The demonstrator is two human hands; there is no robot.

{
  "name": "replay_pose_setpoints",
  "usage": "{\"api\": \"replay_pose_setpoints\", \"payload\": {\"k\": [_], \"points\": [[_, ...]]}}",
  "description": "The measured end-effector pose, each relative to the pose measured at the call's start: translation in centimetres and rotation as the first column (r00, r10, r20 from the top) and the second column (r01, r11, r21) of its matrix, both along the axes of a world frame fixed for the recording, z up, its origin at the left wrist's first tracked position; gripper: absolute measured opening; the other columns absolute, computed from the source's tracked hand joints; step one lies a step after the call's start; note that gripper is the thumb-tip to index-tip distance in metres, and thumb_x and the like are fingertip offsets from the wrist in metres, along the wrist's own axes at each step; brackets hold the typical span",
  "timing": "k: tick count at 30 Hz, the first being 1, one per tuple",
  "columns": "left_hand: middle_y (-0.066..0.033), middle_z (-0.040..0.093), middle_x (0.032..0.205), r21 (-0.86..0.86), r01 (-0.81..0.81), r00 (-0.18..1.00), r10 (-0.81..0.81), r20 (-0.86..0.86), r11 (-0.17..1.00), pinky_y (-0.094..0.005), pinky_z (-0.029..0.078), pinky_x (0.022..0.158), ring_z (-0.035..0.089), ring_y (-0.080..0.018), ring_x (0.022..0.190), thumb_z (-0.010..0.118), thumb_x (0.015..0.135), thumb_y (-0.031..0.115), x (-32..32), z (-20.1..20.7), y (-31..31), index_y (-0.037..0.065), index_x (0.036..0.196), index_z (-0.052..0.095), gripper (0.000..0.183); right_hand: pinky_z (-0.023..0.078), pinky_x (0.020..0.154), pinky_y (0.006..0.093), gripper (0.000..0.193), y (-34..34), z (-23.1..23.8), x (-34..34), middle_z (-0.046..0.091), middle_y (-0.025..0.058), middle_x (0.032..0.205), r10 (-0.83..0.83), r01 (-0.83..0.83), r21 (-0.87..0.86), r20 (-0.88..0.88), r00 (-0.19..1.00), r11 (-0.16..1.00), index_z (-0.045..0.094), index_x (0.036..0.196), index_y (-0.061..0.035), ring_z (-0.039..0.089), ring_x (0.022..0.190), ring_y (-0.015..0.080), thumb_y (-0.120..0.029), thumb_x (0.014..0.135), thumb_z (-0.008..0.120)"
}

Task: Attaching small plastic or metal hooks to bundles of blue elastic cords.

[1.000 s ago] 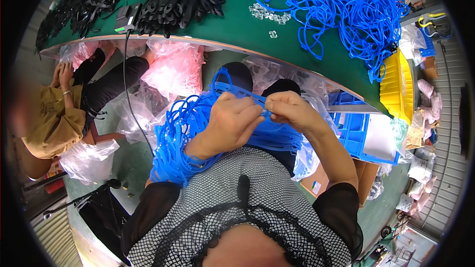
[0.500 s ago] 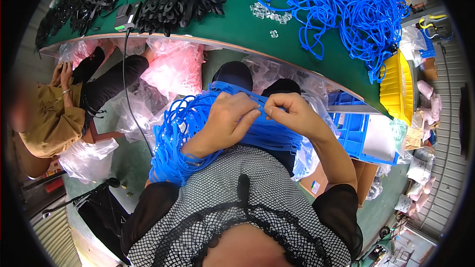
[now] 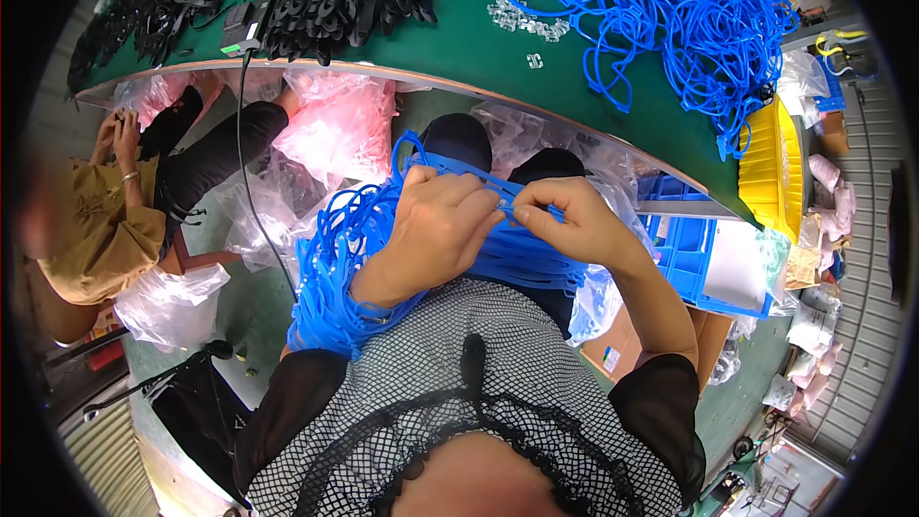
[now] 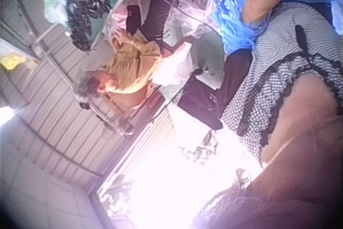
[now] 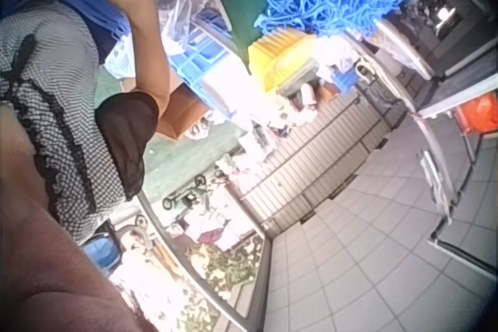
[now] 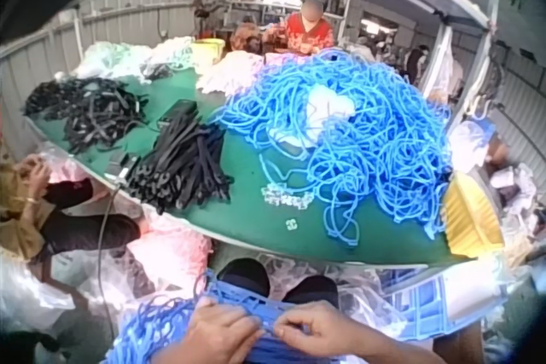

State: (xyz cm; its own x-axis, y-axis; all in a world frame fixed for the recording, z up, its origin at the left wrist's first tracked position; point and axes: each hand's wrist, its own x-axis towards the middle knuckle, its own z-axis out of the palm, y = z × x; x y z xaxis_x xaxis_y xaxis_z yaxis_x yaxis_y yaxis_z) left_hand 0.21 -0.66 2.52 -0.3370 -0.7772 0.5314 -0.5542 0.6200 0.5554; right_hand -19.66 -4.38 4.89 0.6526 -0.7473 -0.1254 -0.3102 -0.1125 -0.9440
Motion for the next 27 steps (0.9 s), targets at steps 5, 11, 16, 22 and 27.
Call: {"api": "replay_pose_setpoints", "payload": {"k": [5, 11, 16, 22, 27], "points": [[-0.0069, 0.054, 0.069, 0.046, 0.014, 1.0, -0.013, -0.027, 0.999, -0.035, 0.033, 0.061, 0.05, -0.0241, 0.061, 0.065, 0.074, 0.012, 0.2, -0.3, 0.0, 0.004, 0.082, 0.06, 0.012, 0.042, 0.058, 0.0269, 0.011, 0.0, 0.2, 0.2, 0.06, 0.0105, 0.067, 0.009, -0.064, -0.429, -0.129, 0.992, 0.901, 0.06, 0.076, -0.0004, 0.056, 0.059, 0.0183, -0.012, 0.077, 0.059], [-0.0072, 0.055, 0.071, 0.1, 0.028, 0.998, -0.021, -0.064, 0.995, -0.0348, 0.034, 0.063, 0.05, -0.0244, 0.063, 0.065, 0.075, 0.011, 0.1, -0.4, 0.2, 0.004, 0.083, 0.06, 0.012, 0.038, 0.057, 0.0267, 0.015, 0.4, -0.5, 0.3, 0.053, 0.0033, 0.061, -0.054, 0.052, 0.104, 0.023, 0.998, 0.993, 0.057, 0.071, -0.0014, 0.049, 0.058, 0.0095, -0.014, 0.079, 0.055], [-0.0062, 0.053, 0.069, 0.02, 0.035, 0.994, -0.033, -0.1, 0.999, -0.0351, 0.032, 0.061, 0.051, -0.0235, 0.062, 0.065, 0.073, 0.011, -0.5, -0.7, 0.2, 0.005, 0.079, 0.058, 0.011, 0.036, 0.052, 0.0244, 0.017, -0.2, -0.9, 0.0, 0.053, -0.0012, 0.063, -0.072, 0.038, 0.464, 0.056, 0.996, 0.885, 0.056, 0.067, -0.0019, 0.046, 0.06, 0.0055, -0.014, 0.078, 0.053], [-0.0043, 0.05, 0.066, 0.001, 0.206, 0.978, -0.206, 0.025, 0.979, -0.0348, 0.032, 0.06, 0.053, -0.0218, 0.062, 0.066, 0.071, 0.012, -0.3, -1.0, 0.4, 0.007, 0.075, 0.055, 0.012, 0.034, 0.052, 0.0201, 0.017, -0.7, -2.1, -0.2, 0.054, -0.0015, 0.064, 0.035, -0.037, 0.441, 0.013, 0.999, 0.897, 0.057, 0.066, -0.0027, 0.045, 0.059, 0.004, -0.015, 0.077, 0.054], [-0.005, 0.05, 0.068, 0.076, 0.266, 0.964, -0.263, -0.045, 0.961, -0.0341, 0.035, 0.061, 0.053, -0.0222, 0.064, 0.063, 0.077, 0.014, -0.1, -1.2, 0.2, 0.006, 0.078, 0.058, 0.009, 0.036, 0.053, 0.0206, 0.017, -0.5, -0.7, 0.0, 0.056, -0.0008, 0.066, 0.033, -0.019, 0.431, -0.025, 0.999, 0.902, 0.058, 0.068, -0.003, 0.047, 0.06, 0.0045, -0.015, 0.079, 0.054]]}}
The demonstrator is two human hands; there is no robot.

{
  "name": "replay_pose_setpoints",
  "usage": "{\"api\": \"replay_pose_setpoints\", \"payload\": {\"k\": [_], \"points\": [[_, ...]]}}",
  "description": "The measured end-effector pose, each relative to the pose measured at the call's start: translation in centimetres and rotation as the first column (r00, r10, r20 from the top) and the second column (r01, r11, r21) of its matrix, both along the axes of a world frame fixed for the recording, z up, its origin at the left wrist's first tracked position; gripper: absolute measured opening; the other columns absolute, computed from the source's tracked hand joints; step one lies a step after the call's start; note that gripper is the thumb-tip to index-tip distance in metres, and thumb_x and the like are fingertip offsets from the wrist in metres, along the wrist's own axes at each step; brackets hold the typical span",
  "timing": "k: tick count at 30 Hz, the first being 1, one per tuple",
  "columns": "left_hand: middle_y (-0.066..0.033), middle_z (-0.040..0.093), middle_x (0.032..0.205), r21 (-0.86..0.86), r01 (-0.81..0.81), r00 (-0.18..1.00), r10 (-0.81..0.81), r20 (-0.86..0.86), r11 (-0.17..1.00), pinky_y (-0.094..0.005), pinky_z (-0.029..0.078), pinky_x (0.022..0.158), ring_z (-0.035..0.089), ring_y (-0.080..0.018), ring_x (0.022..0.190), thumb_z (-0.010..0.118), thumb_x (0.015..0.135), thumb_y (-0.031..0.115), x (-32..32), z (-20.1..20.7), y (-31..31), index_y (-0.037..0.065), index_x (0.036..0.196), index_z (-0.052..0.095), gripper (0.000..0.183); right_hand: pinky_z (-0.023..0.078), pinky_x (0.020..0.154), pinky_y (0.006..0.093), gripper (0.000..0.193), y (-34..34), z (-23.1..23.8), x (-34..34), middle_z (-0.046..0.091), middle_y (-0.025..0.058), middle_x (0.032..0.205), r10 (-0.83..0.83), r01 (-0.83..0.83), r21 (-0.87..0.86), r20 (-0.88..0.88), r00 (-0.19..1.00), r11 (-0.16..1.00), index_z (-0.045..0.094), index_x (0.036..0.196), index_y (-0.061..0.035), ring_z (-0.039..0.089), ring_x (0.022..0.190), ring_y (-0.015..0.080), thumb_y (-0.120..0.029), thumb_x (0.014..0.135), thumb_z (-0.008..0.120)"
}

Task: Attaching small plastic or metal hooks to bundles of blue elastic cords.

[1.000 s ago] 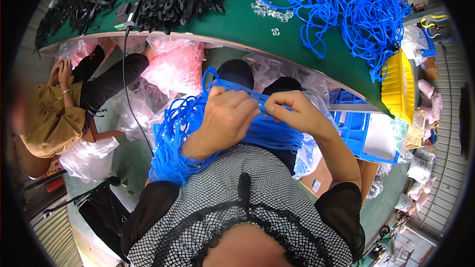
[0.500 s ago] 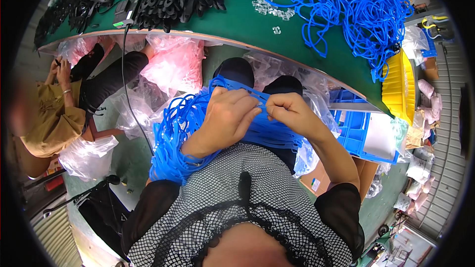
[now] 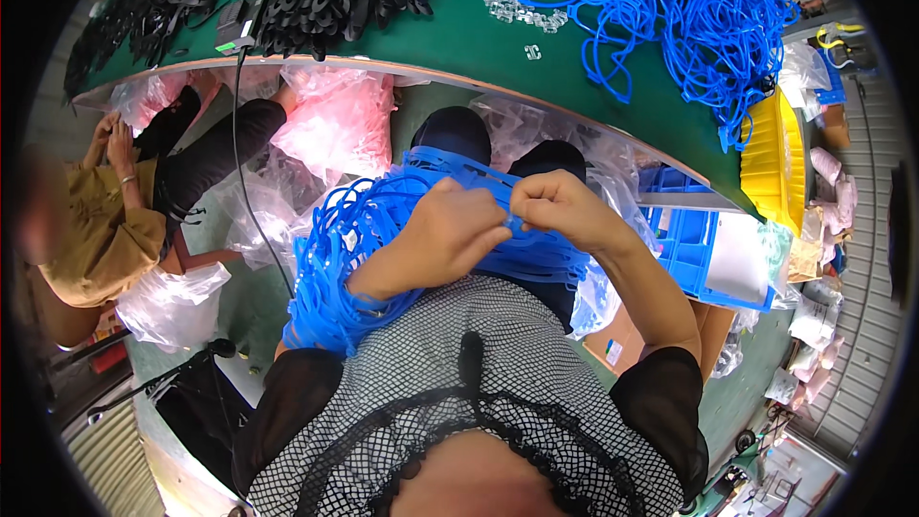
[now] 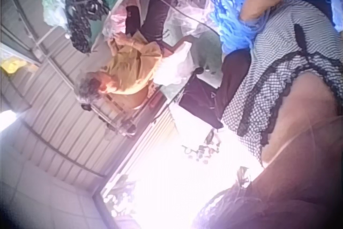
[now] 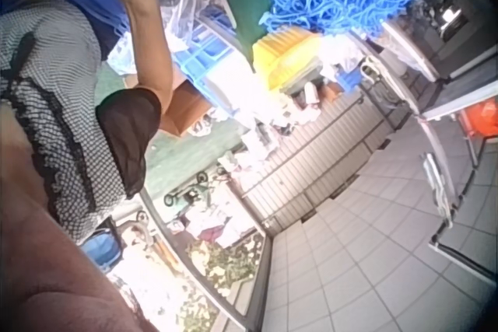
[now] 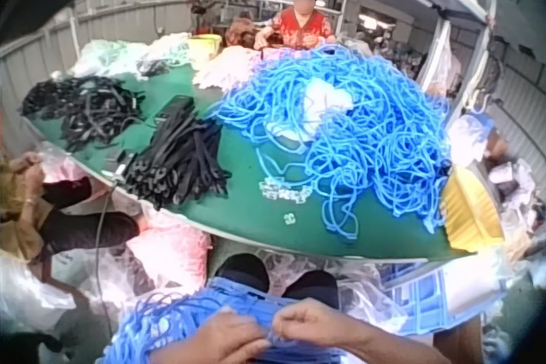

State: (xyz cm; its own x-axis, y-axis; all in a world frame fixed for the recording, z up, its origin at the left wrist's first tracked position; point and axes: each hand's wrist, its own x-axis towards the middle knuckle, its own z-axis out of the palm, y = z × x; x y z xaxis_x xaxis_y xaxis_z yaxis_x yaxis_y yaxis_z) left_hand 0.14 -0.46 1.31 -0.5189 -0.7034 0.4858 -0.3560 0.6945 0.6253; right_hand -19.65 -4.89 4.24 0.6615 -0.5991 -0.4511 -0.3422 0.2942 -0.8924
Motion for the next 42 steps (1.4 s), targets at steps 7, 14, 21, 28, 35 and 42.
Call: {"api": "replay_pose_setpoints", "payload": {"k": [7, 14, 21, 28, 35, 42], "points": [[-0.0046, 0.06, 0.084, 0.7, 0.372, 0.875, 0.022, -0.484, 0.61, -0.0264, 0.04, 0.075, 0.052, -0.0133, 0.078, 0.049, 0.092, 0.019, 1.7, 1.8, -0.5, -0.001, 0.086, 0.062, 0.025, 0.04, 0.057, 0.0218, 0.008, 0.0, 0.9, 0.8, 0.058, 0.0004, 0.071, -0.021, 0.054, -0.152, 0.215, 0.976, 0.987, 0.06, 0.077, -0.002, 0.052, 0.067, 0.005, -0.009, 0.078, 0.058], [-0.0014, 0.06, 0.083, 0.762, 0.564, 0.744, 0.206, -0.636, 0.318, -0.0222, 0.037, 0.07, 0.047, -0.006, 0.073, 0.053, 0.091, 0.025, 2.2, -0.7, 0.1, 0.002, 0.085, 0.064, 0.025, 0.038, 0.059, 0.0312, 0.009, 1.2, -0.6, 2.4, 0.051, 0.0069, 0.064, -0.005, 0.096, -0.886, 0.106, 0.994, 0.453, 0.056, 0.071, -0.003, 0.049, 0.057, 0.0203, -0.007, 0.067, 0.063], [0.0002, 0.059, 0.079, 0.747, 0.627, 0.708, 0.239, -0.664, 0.221, -0.0192, 0.036, 0.062, 0.043, -0.0044, 0.065, 0.056, 0.089, 0.026, 3.0, -1.5, -0.8, 0.003, 0.085, 0.063, 0.024, 0.04, 0.063, 0.0343, 0.01, 2.0, -1.1, 2.7, 0.054, 0.0067, 0.066, -0.079, 0.038, -0.976, 0.021, 0.997, 0.215, 0.058, 0.076, -0.0053, 0.052, 0.061, 0.0247, -0.008, 0.068, 0.065], [-0.0002, 0.053, 0.079, 0.645, 0.117, 0.869, 0.236, -0.435, 0.755, -0.0207, 0.04, 0.067, 0.049, -0.0063, 0.074, 0.065, 0.083, 0.016, 1.5, 2.5, -0.5, 0.001, 0.092, 0.058, 0.019, 0.046, 0.066, 0.0266, 0.019, 0.4, 2.3, 1.2, 0.064, 0.0055, 0.081, -0.018, 0.04, -0.225, 0.098, 0.995, 0.973, 0.063, 0.091, 0.0002, 0.058, 0.077, 0.0112, -0.013, 0.079, 0.068], [-0.0093, 0.059, 0.089, 0.36, 0.014, 0.884, 0.157, -0.44, 0.933, -0.0276, 0.043, 0.074, 0.054, -0.0152, 0.081, 0.065, 0.079, 0.011, 1.9, 0.3, 0.9, 0.0, 0.096, 0.059, 0.021, 0.045, 0.066, 0.027, 0.02, 0.8, 4.5, -2.5, 0.058, 0.0067, 0.074, -0.245, 0.419, -0.3, 0.478, 0.844, 0.857, 0.059, 0.094, 0.0038, 0.055, 0.064, 0.0133, -0.012, 0.081, 0.062], [-0.0124, 0.05, 0.125, 0.584, 0.796, 0.589, 0.422, -0.69, -0.157, -0.0321, 0.046, 0.084, 0.057, -0.0229, 0.097, 0.056, 0.09, 0.033, -1.9, -6.9, 2.4, 0.007, 0.131, 0.043, 0.051, 0.035, 0.055, 0.0287, 0.028, 2.4, 7.5, -4.6, 0.037, -0.0013, 0.053, -0.419, 0.72, -0.116, 0.746, 0.518, 0.684, 0.053, 0.096, 0.0045, 0.035, 0.049, 0.01, -0.023, 0.089, 0.052]]}}
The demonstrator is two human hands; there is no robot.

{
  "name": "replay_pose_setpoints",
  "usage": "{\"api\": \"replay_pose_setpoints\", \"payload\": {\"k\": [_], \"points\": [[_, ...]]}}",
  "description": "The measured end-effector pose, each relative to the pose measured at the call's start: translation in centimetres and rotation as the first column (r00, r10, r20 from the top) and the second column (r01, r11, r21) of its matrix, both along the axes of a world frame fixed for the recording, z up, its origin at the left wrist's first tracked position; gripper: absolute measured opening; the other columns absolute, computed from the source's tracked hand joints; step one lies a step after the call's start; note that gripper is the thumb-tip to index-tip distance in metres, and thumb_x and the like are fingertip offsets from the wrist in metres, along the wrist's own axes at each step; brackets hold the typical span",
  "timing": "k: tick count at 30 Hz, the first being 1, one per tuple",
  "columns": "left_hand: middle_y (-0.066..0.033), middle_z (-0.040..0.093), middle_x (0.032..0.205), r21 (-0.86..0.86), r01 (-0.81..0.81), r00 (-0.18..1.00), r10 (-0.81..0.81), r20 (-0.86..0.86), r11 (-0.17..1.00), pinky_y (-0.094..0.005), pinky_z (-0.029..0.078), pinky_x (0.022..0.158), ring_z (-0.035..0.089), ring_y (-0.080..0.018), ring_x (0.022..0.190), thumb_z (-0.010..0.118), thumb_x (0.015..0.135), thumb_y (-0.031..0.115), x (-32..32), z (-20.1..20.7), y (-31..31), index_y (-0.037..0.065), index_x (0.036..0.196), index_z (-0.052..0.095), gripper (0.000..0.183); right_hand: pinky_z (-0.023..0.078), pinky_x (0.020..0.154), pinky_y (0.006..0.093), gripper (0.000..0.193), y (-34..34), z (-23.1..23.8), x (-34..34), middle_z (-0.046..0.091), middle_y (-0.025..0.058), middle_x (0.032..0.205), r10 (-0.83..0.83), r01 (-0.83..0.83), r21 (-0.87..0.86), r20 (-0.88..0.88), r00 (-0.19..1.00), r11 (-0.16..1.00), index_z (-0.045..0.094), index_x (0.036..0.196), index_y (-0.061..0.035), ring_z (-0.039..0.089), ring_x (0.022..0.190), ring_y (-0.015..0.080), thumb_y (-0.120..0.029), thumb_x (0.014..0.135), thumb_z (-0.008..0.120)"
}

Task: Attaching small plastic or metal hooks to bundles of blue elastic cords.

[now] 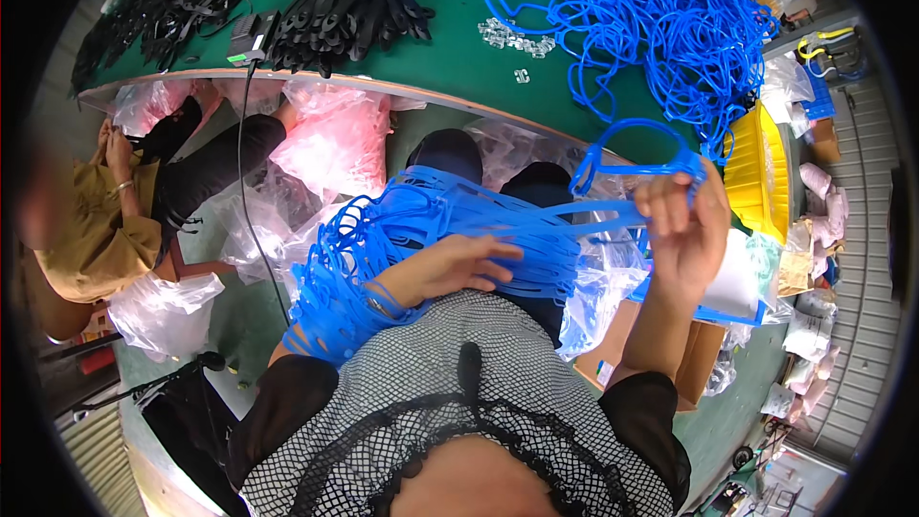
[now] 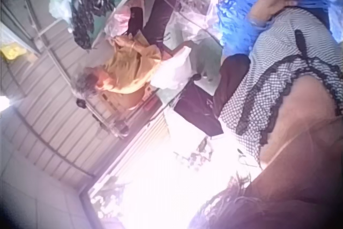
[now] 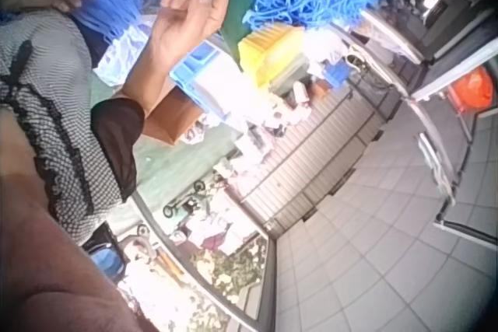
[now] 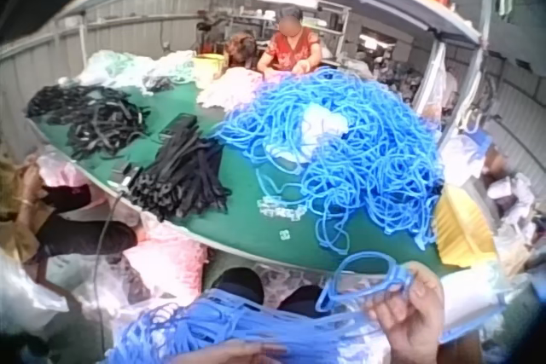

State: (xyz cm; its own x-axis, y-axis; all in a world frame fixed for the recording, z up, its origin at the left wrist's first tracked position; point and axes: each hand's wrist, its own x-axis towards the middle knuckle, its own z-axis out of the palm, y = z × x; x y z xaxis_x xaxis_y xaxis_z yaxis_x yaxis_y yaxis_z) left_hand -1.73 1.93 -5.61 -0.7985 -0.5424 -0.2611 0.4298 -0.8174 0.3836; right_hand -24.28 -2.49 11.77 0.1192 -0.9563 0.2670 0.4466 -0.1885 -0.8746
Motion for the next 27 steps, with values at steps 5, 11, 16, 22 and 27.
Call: {"api": "replay_pose_setpoints", "payload": {"k": [5, 11, 16, 22, 27], "points": [[-0.0045, 0.042, 0.137, 0.149, -0.3, 0.922, 0.326, -0.21, 0.942, -0.0479, 0.034, 0.099, 0.042, -0.0264, 0.121, 0.053, 0.091, 0.03, -0.1, -1.0, -0.8, 0.018, 0.137, 0.037, 0.05, 0.028, 0.053, 0.0276, 0.031, 1.3, 0.3, -4.0, 0.031, -0.0041, 0.053, -0.136, 0.135, 0.023, 0.071, 0.988, 0.991, 0.052, 0.102, 0.0045, 0.03, 0.047, 0.0082, -0.025, 0.092, 0.048], [-0.0022, 0.05, 0.128, 0.31, -0.546, 0.796, 0.597, -0.096, 0.778, -0.0468, 0.035, 0.099, 0.046, -0.0228, 0.117, 0.05, 0.093, 0.028, 0.2, -1.0, -1.0, 0.016, 0.129, 0.047, 0.038, 0.029, 0.054, 0.026, 0.031, 2.3, 1.5, -7.6, 0.034, -0.0036, 0.055, -0.069, 0.082, -0.082, 0.154, 0.986, 0.993, 0.05, 0.11, 0.0049, 0.031, 0.047, 0.007, -0.021, 0.094, 0.042], [-0.0008, 0.058, 0.115, 0.417, -0.646, 0.728, 0.681, 0.085, 0.639, -0.0437, 0.038, 0.097, 0.051, -0.0191, 0.111, 0.048, 0.094, 0.029, 0.4, -2.4, -1.8, 0.014, 0.125, 0.049, 0.035, 0.03, 0.053, 0.0259, 0.034, 3.7, -0.2, -10.7, 0.033, -0.0032, 0.053, -0.156, 0.165, -0.128, 0.075, 0.985, 0.978, 0.049, 0.115, 0.0047, 0.032, 0.046, 0.0079, -0.019, 0.092, 0.043], [-0.0022, 0.062, 0.101, 0.225, -0.597, 0.738, 0.638, -0.221, 0.77, -0.0408, 0.04, 0.095, 0.056, -0.0194, 0.1, 0.045, 0.095, 0.031, 0.5, 0.2, -2.7, 0.01, 0.118, 0.055, 0.033, 0.028, 0.049, 0.0247, 0.034, 4.0, -4.2, -11.7, 0.028, -0.0058, 0.05, -0.221, 0.221, -0.008, 0.006, 0.975, 0.975, 0.05, 0.111, 0.0039, 0.028, 0.044, 0.0065, -0.02, 0.087, 0.051], [-0.014, 0.059, 0.106, -0.185, -0.362, 0.898, 0.289, -0.331, 0.914, -0.0391, 0.04, 0.093, 0.055, -0.0244, 0.1, 0.044, 0.095, 0.037, -1.3, 2.3, -2.7, -0.005, 0.117, 0.053, 0.048, 0.026, 0.047, 0.0252, 0.036, 4.4, -6.9, -9.1, 0.03, -0.0048, 0.048, -0.097, 0.102, 0.114, -0.047, 0.994, 0.988, 0.05, 0.11, 0.0045, 0.028, 0.041, 0.0072, -0.02, 0.084, 0.056]]}}
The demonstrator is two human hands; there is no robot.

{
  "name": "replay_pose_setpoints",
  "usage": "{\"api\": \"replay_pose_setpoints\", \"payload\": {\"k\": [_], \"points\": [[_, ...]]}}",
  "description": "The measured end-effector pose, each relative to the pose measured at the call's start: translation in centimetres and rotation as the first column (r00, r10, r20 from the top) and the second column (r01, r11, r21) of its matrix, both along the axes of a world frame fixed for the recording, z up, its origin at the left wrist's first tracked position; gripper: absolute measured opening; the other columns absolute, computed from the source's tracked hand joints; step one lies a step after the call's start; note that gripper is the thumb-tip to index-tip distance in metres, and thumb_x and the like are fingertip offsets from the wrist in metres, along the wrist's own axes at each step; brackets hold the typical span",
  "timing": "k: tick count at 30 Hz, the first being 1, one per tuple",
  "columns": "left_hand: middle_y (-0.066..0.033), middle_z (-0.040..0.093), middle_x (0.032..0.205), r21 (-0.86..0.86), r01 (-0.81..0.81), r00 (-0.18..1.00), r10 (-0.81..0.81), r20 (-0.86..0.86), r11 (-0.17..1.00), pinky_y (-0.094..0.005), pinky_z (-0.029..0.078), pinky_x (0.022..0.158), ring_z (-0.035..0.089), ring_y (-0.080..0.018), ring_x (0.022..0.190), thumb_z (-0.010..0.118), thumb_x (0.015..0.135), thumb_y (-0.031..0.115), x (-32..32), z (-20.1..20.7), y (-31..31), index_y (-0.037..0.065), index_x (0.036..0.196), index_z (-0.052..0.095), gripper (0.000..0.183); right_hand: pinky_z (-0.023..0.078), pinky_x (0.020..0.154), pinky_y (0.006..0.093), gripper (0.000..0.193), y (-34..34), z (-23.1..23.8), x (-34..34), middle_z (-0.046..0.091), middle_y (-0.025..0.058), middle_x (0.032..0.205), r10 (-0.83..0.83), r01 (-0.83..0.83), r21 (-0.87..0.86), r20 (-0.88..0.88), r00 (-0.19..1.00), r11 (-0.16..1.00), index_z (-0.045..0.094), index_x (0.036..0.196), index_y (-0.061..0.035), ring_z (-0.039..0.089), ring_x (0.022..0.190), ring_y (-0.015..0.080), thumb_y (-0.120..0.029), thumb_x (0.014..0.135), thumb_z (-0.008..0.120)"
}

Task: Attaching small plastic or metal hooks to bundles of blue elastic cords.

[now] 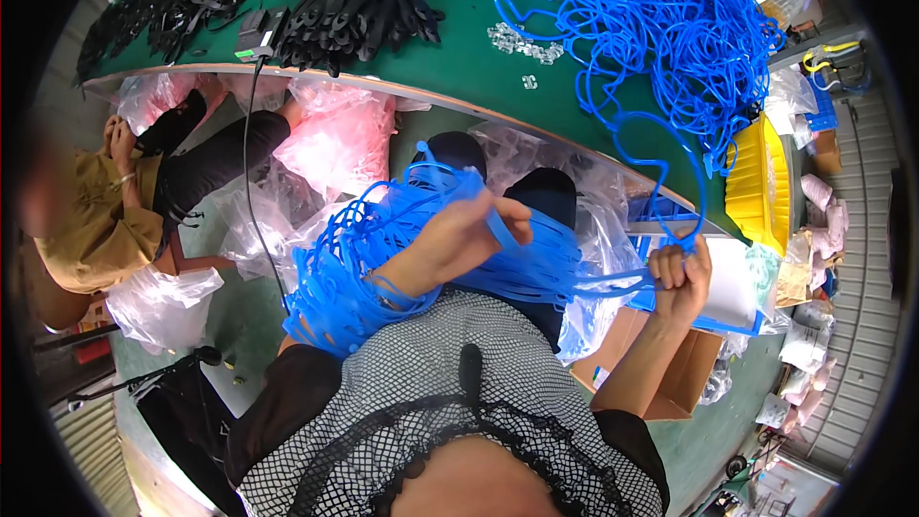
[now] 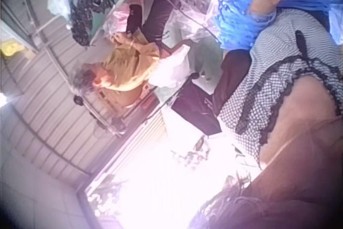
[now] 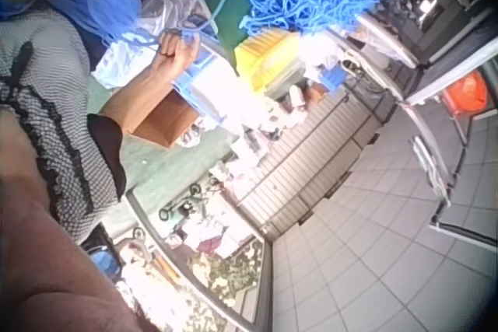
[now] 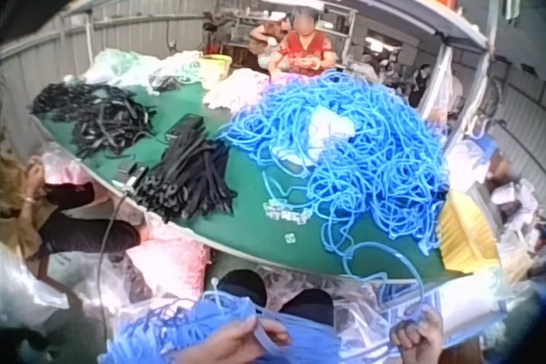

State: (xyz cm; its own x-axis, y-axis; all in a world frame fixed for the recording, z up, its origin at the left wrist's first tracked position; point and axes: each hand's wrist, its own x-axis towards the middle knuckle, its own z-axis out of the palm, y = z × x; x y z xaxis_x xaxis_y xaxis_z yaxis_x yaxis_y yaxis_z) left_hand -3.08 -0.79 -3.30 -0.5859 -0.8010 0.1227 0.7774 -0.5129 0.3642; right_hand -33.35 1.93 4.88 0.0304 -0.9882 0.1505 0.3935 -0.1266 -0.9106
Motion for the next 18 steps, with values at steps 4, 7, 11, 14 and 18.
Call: {"api": "replay_pose_setpoints", "payload": {"k": [4, 7, 11, 14, 18], "points": [[-0.0118, 0.058, 0.107, 0.005, -0.091, 0.987, 0.09, 0.134, 0.996, -0.0449, 0.038, 0.097, 0.054, -0.0263, 0.105, 0.035, 0.097, 0.04, 0.2, 0.1, -0.4, -0.002, 0.117, 0.053, 0.05, 0.028, 0.049, 0.0245, 0.034, 0.2, -0.7, 2.6, 0.038, -0.0018, 0.052, 0.01, -0.01, 0.047, 0.001, 1.0, 0.999, 0.051, 0.103, 0.0005, 0.034, 0.047, 0.0088, -0.025, 0.082, 0.059], [-0.0111, 0.038, 0.137, -0.323, -0.194, 0.793, 0.342, 0.504, 0.926, -0.0406, 0.033, 0.101, 0.042, -0.0233, 0.119, 0.033, 0.097, 0.044, -1.1, 0.2, 0.1, 0.003, 0.131, 0.043, 0.054, 0.04, 0.055, 0.0251, 0.03, 0.4, -2.0, 7.3, 0.053, 0.0127, 0.104, 0.161, -0.162, 0.166, 0.019, 0.987, 0.973, 0.052, 0.101, -0.0021, 0.047, 0.057, 0.0118, -0.022, 0.081, 0.061], [-0.0072, 0.029, 0.144, -0.528, -0.132, 0.645, 0.477, 0.597, 0.839, -0.0365, 0.031, 0.102, 0.037, -0.0198, 0.124, 0.034, 0.096, 0.047, -1.6, 1.8, 0.3, 0.005, 0.136, 0.038, 0.058, 0.042, 0.06, 0.026, 0.027, 0.2, -4.1, 12.0, 0.052, 0.0116, 0.108, 0.346, -0.351, 0.173, 0.063, 0.936, 0.92, 0.052, 0.104, -0.0026, 0.05, 0.064, 0.0127, -0.018, 0.083, 0.057], [-0.0102, 0.034, 0.14, -0.437, -0.133, 0.692, 0.399, 0.601, 0.889, -0.0363, 0.031, 0.102, 0.037, -0.0215, 0.125, 0.038, 0.095, 0.047, -0.9, 2.7, 0.1, 0.005, 0.136, 0.038, 0.058, 0.041, 0.06, 0.0244, 0.031, 0.0, -5.3, 12.7, 0.055, 0.0083, 0.096, 0.419, -0.448, 0.255, 0.161, 0.894, 0.857, 0.05, 0.111, -0.0027, 0.049, 0.066, 0.0127, -0.018, 0.084, 0.056], [-0.0121, 0.046, 0.131, -0.182, -0.194, 0.813, 0.262, 0.52, 0.964, -0.0348, 0.036, 0.098, 0.045, -0.0206, 0.119, 0.044, 0.093, 0.046, 1.0, 1.7, -1.4, 0.001, 0.136, 0.033, 0.063, 0.039, 0.06, 0.0229, 0.03, 0.1, -5.4, 12.2, 0.054, 0.0076, 0.088, 0.34, -0.406, 0.341, 0.237, 0.91, 0.848, 0.049, 0.11, -0.0026, 0.047, 0.065, 0.0125, -0.017, 0.085, 0.055]]}}
